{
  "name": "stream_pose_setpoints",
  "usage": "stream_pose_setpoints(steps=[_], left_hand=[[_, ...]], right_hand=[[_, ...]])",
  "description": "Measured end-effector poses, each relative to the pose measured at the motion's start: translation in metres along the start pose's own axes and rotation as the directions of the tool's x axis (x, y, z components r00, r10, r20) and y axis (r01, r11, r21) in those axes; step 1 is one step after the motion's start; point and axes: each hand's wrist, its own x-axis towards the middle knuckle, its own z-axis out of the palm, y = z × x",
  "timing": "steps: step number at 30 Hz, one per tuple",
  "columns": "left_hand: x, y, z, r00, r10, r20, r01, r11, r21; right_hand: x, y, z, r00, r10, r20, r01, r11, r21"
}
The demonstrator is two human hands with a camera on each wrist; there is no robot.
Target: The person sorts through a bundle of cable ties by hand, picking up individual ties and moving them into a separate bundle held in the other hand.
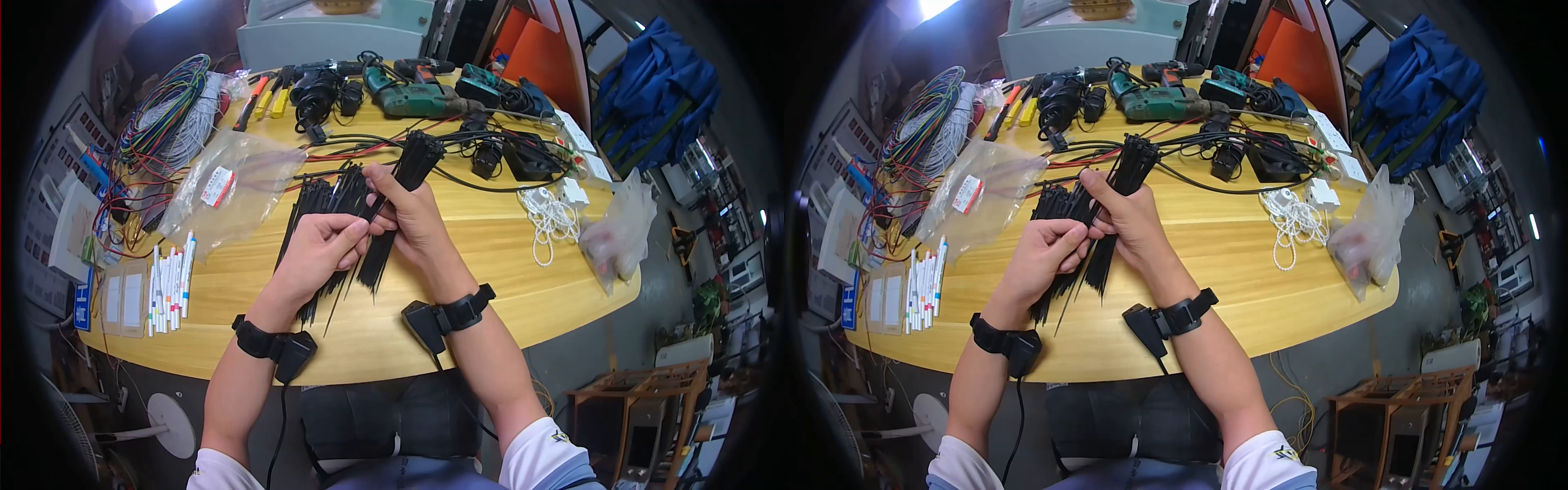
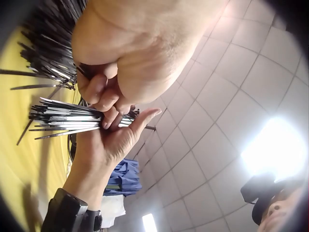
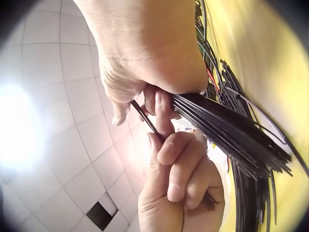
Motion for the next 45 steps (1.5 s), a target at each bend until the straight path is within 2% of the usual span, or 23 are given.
stream_pose_setpoints(steps=[4,10,16,28,30,32,35,36,38,39,40,41,42,45], left_hand=[[0.000,-0.002,0.002,0.999,-0.009,0.039,0.010,1.000,-0.022],[-0.002,0.002,0.004,0.998,-0.039,0.055,0.041,0.998,-0.040],[-0.002,0.002,0.004,0.998,-0.040,0.047,0.042,0.998,-0.039],[-0.003,0.002,0.005,0.990,-0.109,0.088,0.111,0.994,-0.013],[-0.002,0.001,0.004,0.989,-0.107,0.098,0.110,0.994,-0.022],[-0.001,0.001,0.003,0.993,-0.107,0.044,0.110,0.991,-0.074],[0.003,-0.001,-0.001,0.993,-0.056,-0.102,0.041,0.989,-0.146],[0.004,-0.002,-0.003,0.983,-0.042,-0.178,0.012,0.985,-0.170],[0.008,-0.006,-0.010,0.934,-0.048,-0.354,-0.015,0.985,-0.174],[0.008,-0.008,-0.013,0.919,-0.047,-0.392,0.021,0.997,-0.069],[0.008,-0.009,-0.015,0.902,-0.040,-0.430,0.061,0.997,0.035],[0.008,-0.009,-0.016,0.883,-0.028,-0.468,0.105,0.985,0.137],[0.007,-0.008,-0.014,0.855,-0.065,-0.514,0.173,0.971,0.165],[0.005,-0.008,-0.013,0.859,-0.160,-0.486,0.329,0.900,0.285]], right_hand=[[0.001,-0.002,0.005,0.995,0.046,-0.093,-0.043,0.999,0.034],[0.004,-0.001,0.001,0.999,0.039,-0.029,-0.034,0.989,0.141],[0.004,-0.001,0.000,0.999,0.047,-0.001,-0.046,0.986,0.159],[0.006,0.001,-0.002,1.000,0.022,-0.017,-0.020,0.992,0.125],[0.008,0.002,-0.006,0.999,-0.016,-0.028,0.021,0.981,0.192],[0.013,0.007,-0.007,0.994,-0.083,-0.075,0.099,0.964,0.246],[0.007,-0.005,0.007,0.948,-0.037,-0.317,0.130,0.952,0.277],[0.010,-0.004,-0.001,0.968,-0.033,-0.250,0.127,0.920,0.371],[0.016,0.002,-0.028,0.990,-0.087,-0.108,0.126,0.890,0.439],[0.015,0.000,-0.030,0.992,-0.117,-0.037,0.120,0.874,0.471],[0.015,-0.002,-0.029,0.986,-0.084,-0.144,0.142,0.872,0.469],[0.016,-0.001,-0.032,0.988,-0.081,-0.132,0.136,0.862,0.488],[0.016,-0.002,-0.034,0.990,-0.079,-0.119,0.129,0.853,0.506],[0.018,-0.001,-0.037,0.993,-0.068,-0.098,0.110,0.838,0.535]])
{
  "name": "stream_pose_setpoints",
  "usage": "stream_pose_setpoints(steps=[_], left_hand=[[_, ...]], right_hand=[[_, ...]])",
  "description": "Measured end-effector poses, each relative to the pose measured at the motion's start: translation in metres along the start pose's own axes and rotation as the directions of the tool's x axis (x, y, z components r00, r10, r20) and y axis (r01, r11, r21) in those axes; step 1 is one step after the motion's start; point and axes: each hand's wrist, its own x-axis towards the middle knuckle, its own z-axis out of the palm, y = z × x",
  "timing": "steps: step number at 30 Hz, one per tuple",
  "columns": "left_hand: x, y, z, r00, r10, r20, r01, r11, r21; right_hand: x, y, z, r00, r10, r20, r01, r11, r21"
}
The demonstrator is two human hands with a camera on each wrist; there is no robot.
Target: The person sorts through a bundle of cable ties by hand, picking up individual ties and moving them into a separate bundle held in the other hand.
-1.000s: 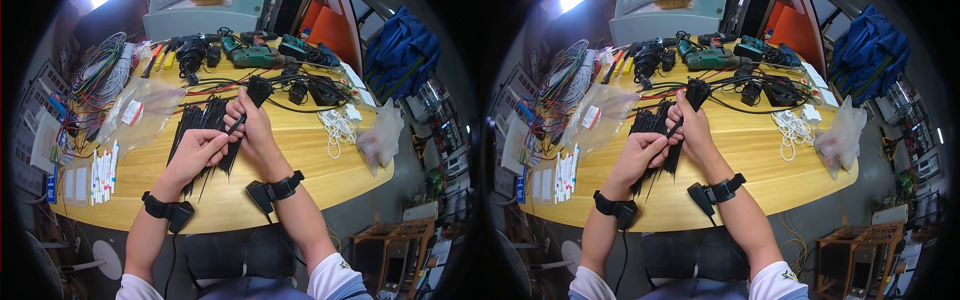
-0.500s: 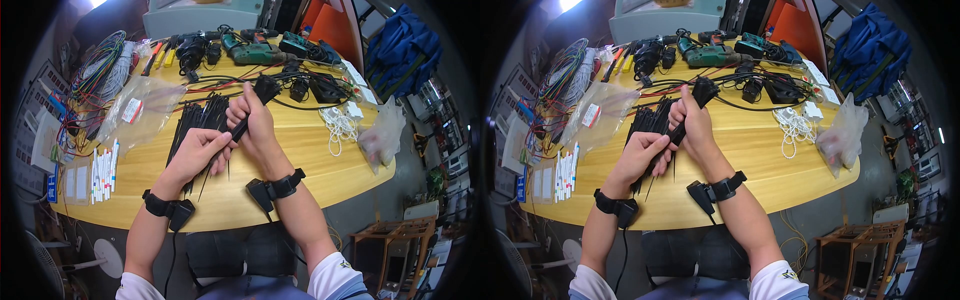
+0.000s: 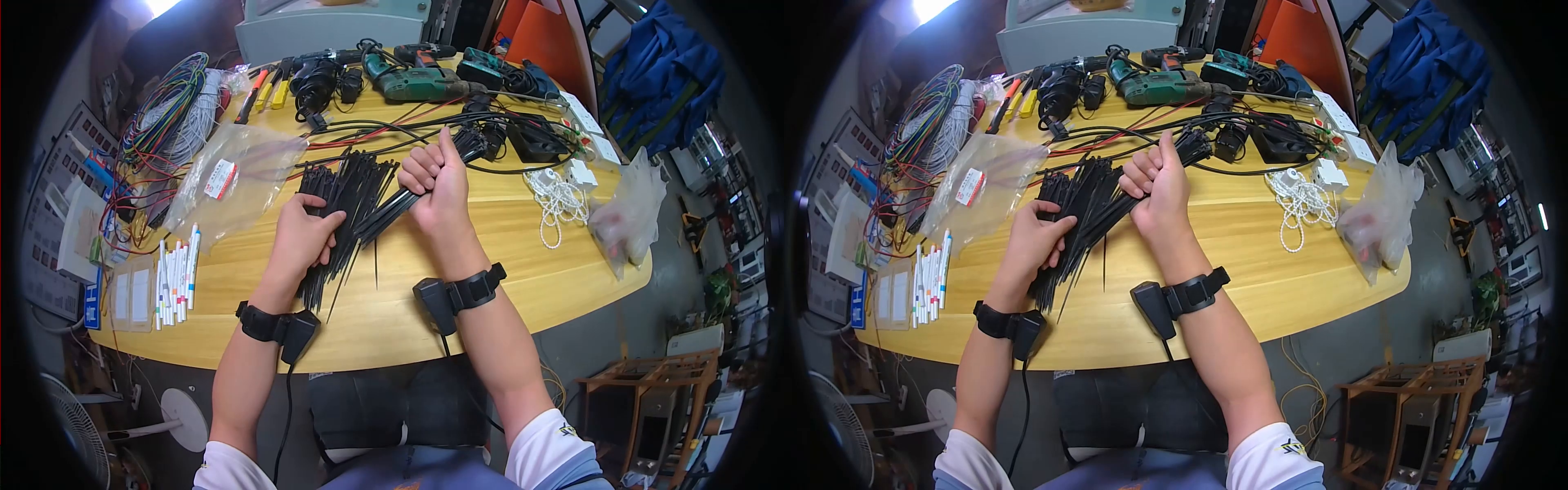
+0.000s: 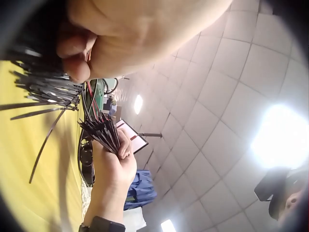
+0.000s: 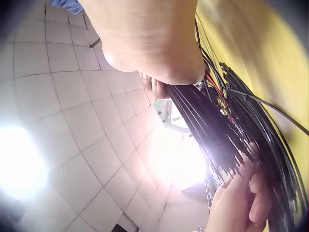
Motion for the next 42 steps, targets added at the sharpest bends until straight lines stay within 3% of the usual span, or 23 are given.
stream_pose_setpoints(steps=[10,16,19,26,31,42], left_hand=[[0.007,-0.006,-0.004,1.000,-0.021,0.018,0.021,1.000,-0.023],[0.005,0.001,-0.013,1.000,0.007,0.015,-0.004,0.988,-0.154],[0.004,0.005,-0.015,0.998,0.060,-0.002,-0.058,0.958,-0.282],[-0.006,0.018,-0.015,0.974,0.100,0.205,0.000,0.898,-0.440],[-0.010,0.018,-0.012,0.947,0.113,0.299,0.037,0.891,-0.452],[-0.009,0.015,-0.013,0.938,0.157,0.310,0.007,0.884,-0.468]], right_hand=[[-0.002,0.002,0.003,1.000,0.014,-0.024,-0.014,1.000,0.001],[-0.001,0.002,0.003,0.998,0.051,-0.042,-0.050,0.999,0.019],[-0.003,0.001,0.008,0.989,0.134,-0.062,-0.137,0.989,-0.055],[-0.012,0.010,0.023,0.978,0.190,-0.086,-0.207,0.939,-0.274],[-0.013,0.013,0.021,0.987,0.160,-0.012,-0.156,0.938,-0.310],[-0.015,0.013,0.026,0.997,0.075,-0.011,-0.074,0.939,-0.335]])
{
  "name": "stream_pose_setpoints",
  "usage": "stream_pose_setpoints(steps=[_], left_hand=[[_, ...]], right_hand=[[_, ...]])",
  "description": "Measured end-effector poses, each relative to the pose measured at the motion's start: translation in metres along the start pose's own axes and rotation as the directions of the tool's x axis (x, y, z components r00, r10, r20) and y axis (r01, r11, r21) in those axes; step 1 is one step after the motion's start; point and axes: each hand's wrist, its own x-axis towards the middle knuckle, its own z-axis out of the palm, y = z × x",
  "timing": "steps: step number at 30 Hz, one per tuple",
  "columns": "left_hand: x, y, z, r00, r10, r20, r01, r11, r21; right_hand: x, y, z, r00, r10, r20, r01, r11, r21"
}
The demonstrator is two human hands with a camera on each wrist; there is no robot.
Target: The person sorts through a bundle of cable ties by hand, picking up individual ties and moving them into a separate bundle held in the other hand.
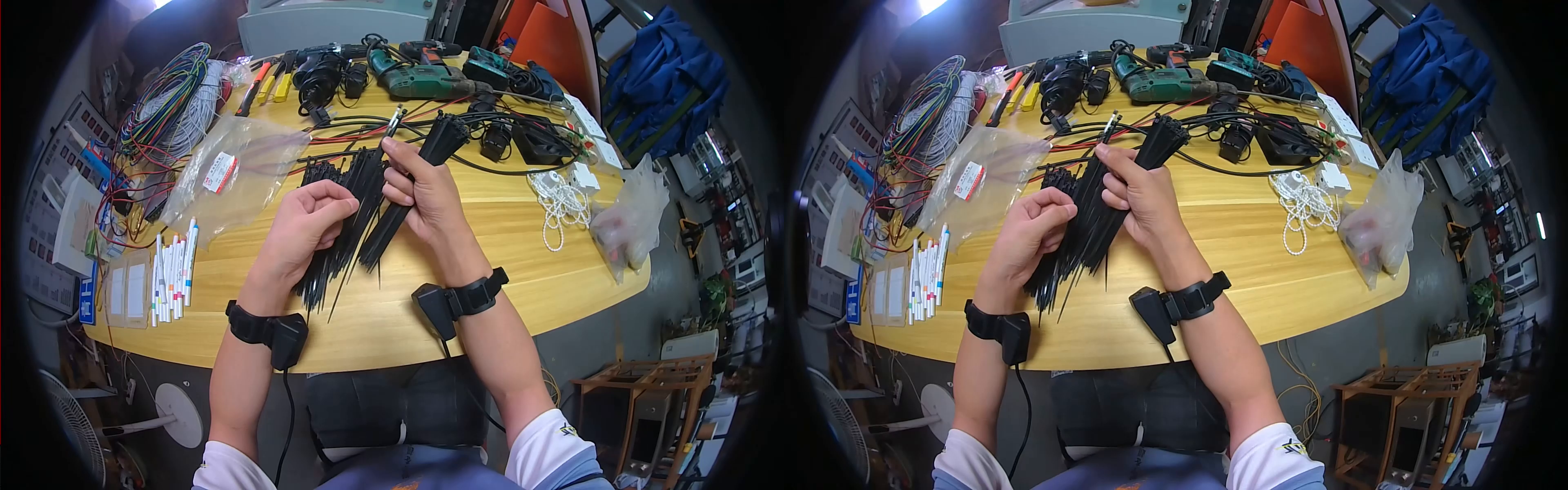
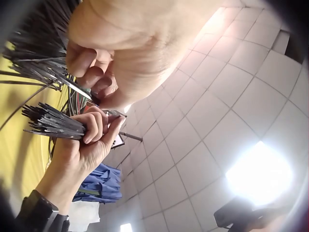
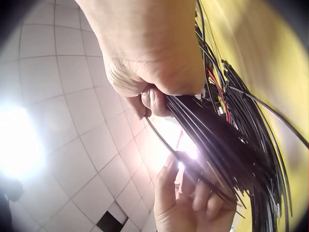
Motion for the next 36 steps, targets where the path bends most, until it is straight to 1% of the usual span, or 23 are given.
stream_pose_setpoints(steps=[4,7,10,13,16,19,22,27,31,36], left_hand=[[0.003,-0.005,-0.001,0.999,0.050,-0.015,-0.049,0.996,0.081],[0.007,-0.011,0.000,0.994,0.107,-0.016,-0.106,0.993,0.050],[0.003,-0.008,0.002,0.997,0.048,0.066,-0.044,0.997,-0.059],[0.002,-0.006,0.004,0.994,0.059,0.090,-0.053,0.997,-0.065],[0.003,-0.007,0.003,0.994,0.070,0.080,-0.064,0.995,-0.074],[0.002,-0.006,0.005,0.998,0.060,0.035,-0.055,0.990,-0.127],[0.002,-0.005,0.003,0.996,0.049,0.069,-0.043,0.996,-0.082],[0.003,-0.006,0.005,0.994,0.086,0.069,-0.078,0.991,-0.113],[0.003,-0.007,0.004,0.992,0.113,0.060,-0.106,0.988,-0.110],[0.004,-0.007,0.003,0.992,0.111,0.055,-0.105,0.988,-0.109]], right_hand=[[-0.001,0.001,0.001,1.000,-0.023,-0.017,0.023,1.000,-0.020],[-0.001,0.002,0.001,0.999,-0.034,-0.024,0.034,0.999,-0.021],[-0.001,0.002,0.002,0.998,-0.049,-0.029,0.048,0.998,-0.036],[-0.001,0.002,0.002,0.998,-0.064,-0.027,0.062,0.997,-0.054],[-0.002,0.002,0.004,0.997,-0.069,-0.029,0.067,0.995,-0.067],[-0.002,0.002,0.004,0.998,-0.068,-0.019,0.066,0.995,-0.078],[-0.002,0.003,0.003,0.997,-0.073,-0.020,0.071,0.993,-0.092],[-0.002,0.004,0.004,0.992,-0.113,-0.063,0.104,0.985,-0.139],[-0.001,0.005,0.004,0.992,-0.113,-0.056,0.105,0.985,-0.134],[-0.002,0.004,0.004,0.994,-0.105,-0.041,0.099,0.987,-0.129]])
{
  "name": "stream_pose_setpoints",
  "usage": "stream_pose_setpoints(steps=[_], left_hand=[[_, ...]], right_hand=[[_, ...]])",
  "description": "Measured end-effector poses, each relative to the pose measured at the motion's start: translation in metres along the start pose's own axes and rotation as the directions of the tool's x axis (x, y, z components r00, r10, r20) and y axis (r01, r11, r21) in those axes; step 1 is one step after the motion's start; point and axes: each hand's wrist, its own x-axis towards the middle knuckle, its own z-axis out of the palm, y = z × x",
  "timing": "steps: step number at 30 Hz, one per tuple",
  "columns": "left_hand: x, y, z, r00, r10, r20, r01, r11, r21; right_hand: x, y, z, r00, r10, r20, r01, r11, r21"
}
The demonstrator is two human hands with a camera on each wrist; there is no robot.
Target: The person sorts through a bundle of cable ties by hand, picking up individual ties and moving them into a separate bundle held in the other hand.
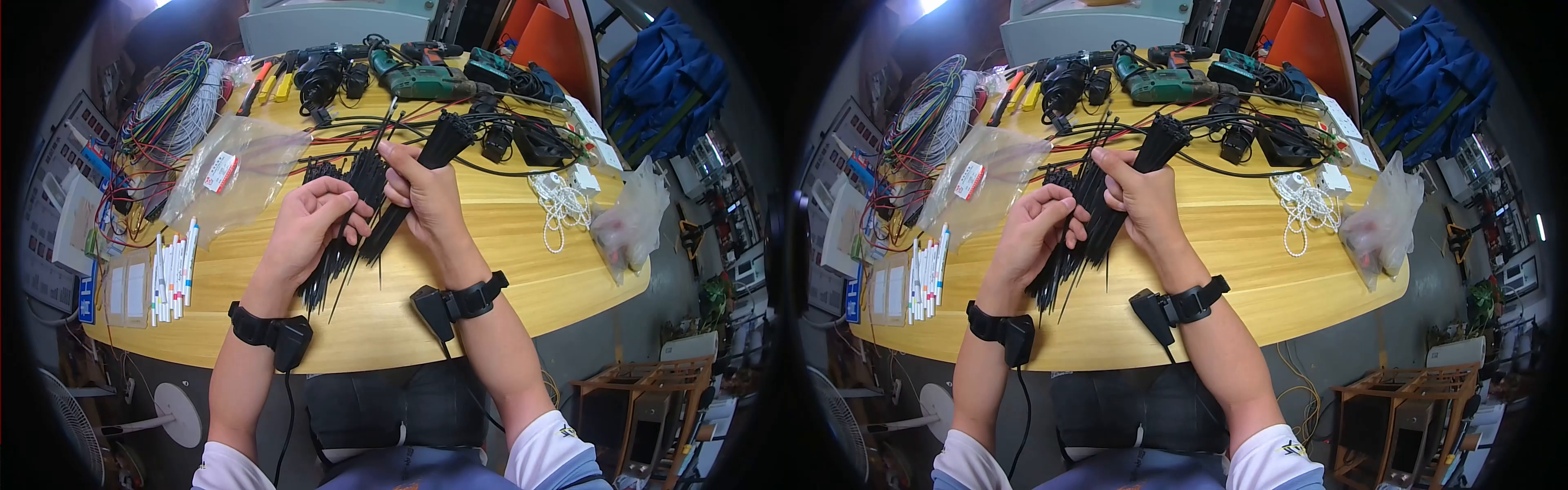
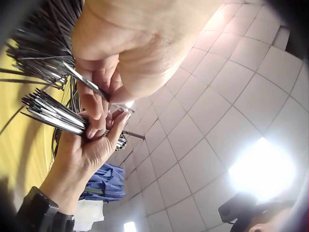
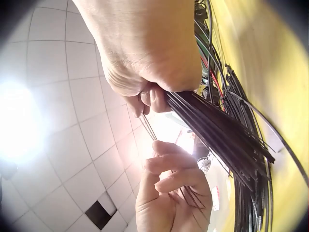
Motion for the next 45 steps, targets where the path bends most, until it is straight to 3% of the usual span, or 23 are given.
stream_pose_setpoints(steps=[27,45], left_hand=[[0.0001,0.0007,-0.0033,1.000,-0.005,0.017,0.005,1.000,-0.028],[-0.0006,0.0006,-0.0014,1.000,0.000,0.020,0.001,1.000,-0.025]], right_hand=[[0.0004,-0.0013,-0.0023,0.999,0.033,0.021,-0.034,0.998,0.045],[0.0010,-0.0034,-0.0013,0.998,-0.052,-0.035,0.054,0.997,0.056]])
